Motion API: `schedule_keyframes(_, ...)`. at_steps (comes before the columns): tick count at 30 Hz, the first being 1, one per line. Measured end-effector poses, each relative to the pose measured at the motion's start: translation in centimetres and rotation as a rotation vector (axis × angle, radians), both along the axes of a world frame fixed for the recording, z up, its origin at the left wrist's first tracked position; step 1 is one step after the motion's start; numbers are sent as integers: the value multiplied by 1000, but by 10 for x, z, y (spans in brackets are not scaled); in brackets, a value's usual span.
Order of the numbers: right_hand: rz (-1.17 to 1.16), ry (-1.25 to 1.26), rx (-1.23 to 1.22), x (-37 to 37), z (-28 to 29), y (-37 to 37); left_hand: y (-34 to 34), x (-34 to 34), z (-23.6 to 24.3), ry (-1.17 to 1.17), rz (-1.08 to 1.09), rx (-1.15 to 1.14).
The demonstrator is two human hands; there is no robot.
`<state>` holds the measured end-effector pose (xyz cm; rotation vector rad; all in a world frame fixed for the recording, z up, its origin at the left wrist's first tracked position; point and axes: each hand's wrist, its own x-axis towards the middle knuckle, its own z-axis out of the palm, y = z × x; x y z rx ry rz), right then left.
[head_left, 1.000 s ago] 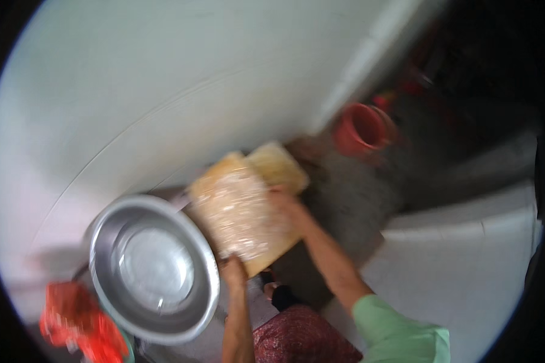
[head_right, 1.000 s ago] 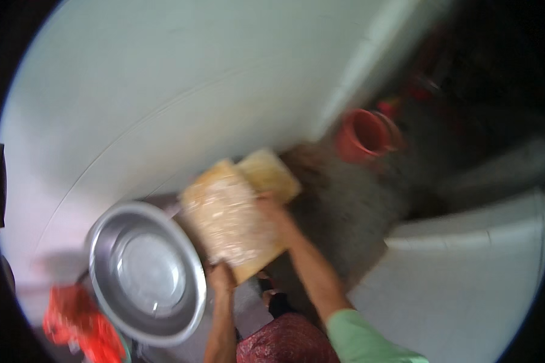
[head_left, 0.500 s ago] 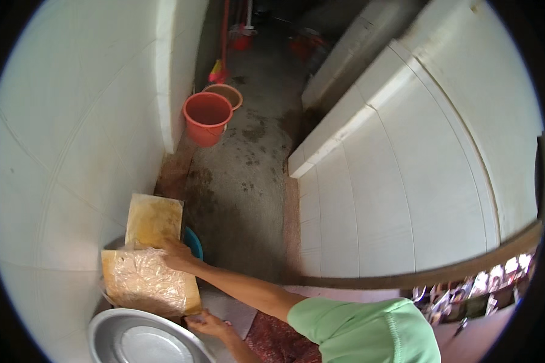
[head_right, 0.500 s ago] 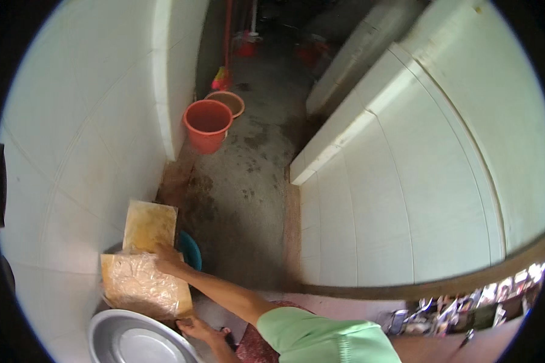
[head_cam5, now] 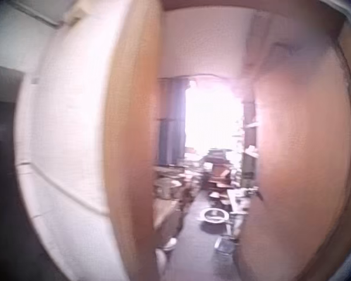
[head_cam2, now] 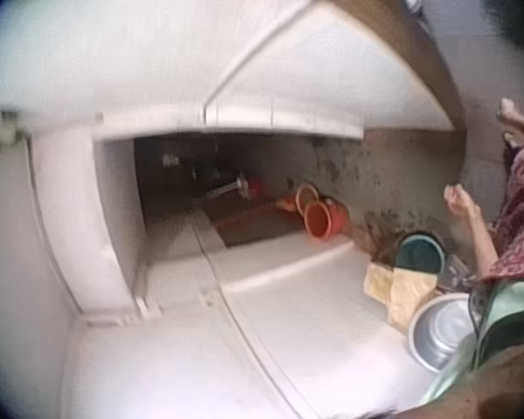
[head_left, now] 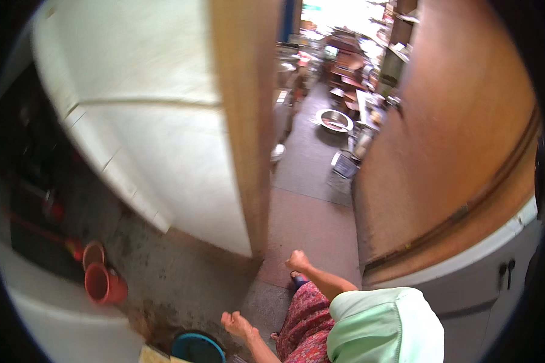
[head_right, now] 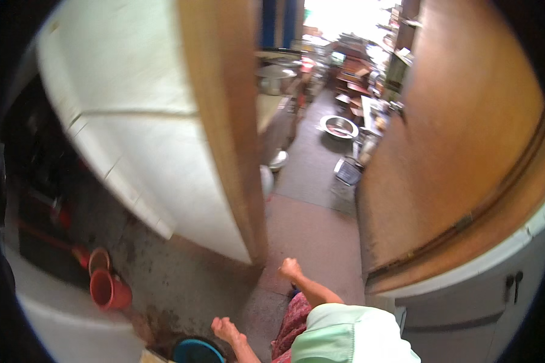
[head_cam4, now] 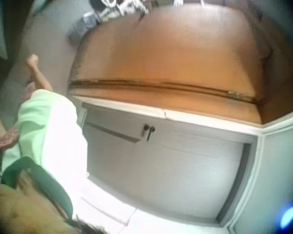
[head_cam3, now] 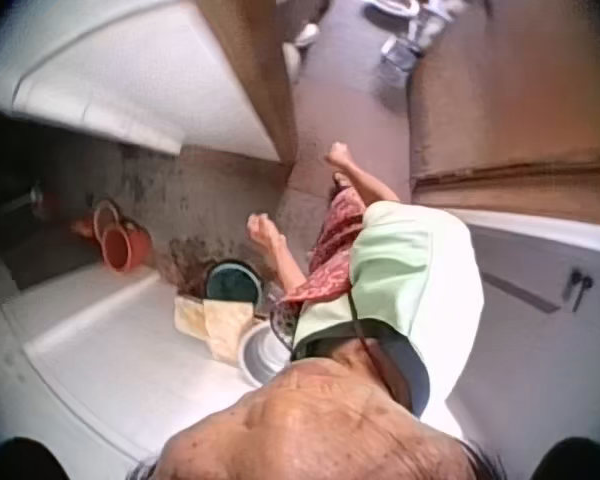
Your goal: The person uses a cleaver to cut and trim pieces of raw meat on a plastic-covered cutting board and in a metal bowl. They handle the meat with their hands, separate sections, and place cut pieces into the bowl. The person briefly moves to retrieve a plastic bag and returns to continue cutting.
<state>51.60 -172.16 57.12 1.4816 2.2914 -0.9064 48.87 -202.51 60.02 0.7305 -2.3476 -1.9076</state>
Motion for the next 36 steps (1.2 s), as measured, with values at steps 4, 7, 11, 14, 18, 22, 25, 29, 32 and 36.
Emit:
schedule_keyframes(4,-302,105,-10,90,7,147,173,-15,71,-169,-607,248)
schedule_keyframes(7,-344,246,-3,122,24,221,313,-2,91,-232,-992,264)
schedule_keyframes(11,-433,324,5,124,51,305,493,33,105,-256,-1349,506)
schedule_keyframes(14,-421,395,-4,104,66,365,588,37,86,-231,-1351,568)
schedule_keyframes(18,-406,408,45,75,86,453,683,4,87,-205,-1361,385)
schedule_keyframes(22,-398,497,-16,15,80,536,759,-63,78,-206,-1334,381)
schedule_keyframes(25,-388,484,-6,-31,63,611,812,-123,58,-281,-1251,280)
schedule_keyframes(29,-387,471,78,-84,17,726,894,-215,13,-266,-1253,198)
schedule_keyframes(32,-449,391,32,-97,-14,802,958,-287,-7,-289,-1255,126)
schedule_keyframes(36,-692,243,-4,-59,-31,869,1077,-333,28,-318,-1317,44)
